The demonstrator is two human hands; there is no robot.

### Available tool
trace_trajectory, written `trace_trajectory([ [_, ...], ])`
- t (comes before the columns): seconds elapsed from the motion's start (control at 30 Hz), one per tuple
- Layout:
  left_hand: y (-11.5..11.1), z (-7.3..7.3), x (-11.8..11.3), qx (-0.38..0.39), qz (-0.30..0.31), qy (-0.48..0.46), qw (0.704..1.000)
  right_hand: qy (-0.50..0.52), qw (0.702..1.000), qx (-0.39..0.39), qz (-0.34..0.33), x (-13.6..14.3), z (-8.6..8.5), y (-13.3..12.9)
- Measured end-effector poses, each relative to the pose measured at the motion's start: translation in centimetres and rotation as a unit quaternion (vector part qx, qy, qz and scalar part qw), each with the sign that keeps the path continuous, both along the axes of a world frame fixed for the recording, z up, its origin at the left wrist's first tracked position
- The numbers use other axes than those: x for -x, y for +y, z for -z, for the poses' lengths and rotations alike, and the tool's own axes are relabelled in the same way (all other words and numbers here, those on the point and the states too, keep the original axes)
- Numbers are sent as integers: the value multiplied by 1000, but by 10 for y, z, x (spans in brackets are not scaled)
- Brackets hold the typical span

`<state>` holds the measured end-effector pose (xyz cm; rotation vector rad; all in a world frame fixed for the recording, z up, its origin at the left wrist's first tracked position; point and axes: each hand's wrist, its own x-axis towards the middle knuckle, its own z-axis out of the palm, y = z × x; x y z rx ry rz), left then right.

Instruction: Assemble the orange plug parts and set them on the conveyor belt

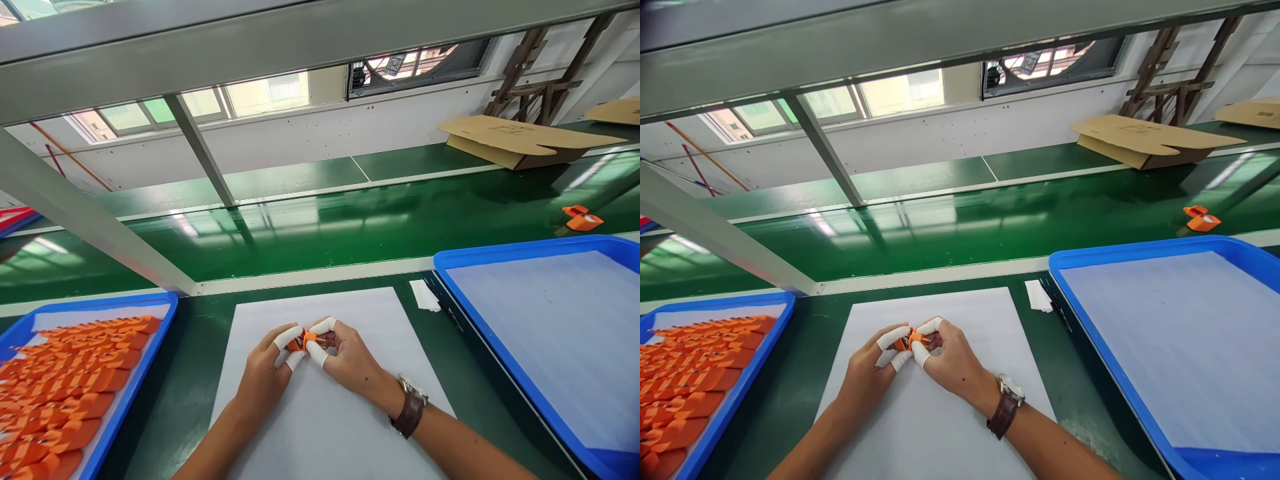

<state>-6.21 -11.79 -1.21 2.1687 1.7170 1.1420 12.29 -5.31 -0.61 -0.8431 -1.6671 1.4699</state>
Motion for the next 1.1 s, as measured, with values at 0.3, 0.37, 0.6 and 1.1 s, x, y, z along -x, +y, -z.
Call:
trace_trajectory([
  [0.3,-4,-1,-4,32,-18,-36,999,5,1000,-15,-4,1,-1,0],
  [0.37,-3,-1,-4,20,-17,-33,999,3,1000,-27,-1,1,0,-1],
  [0.6,-2,1,-4,-28,9,-2,1000,-24,998,-61,3,0,2,-4],
  [1.1,-4,9,-6,-55,35,23,998,-62,997,-41,-19,-1,2,-4],
])
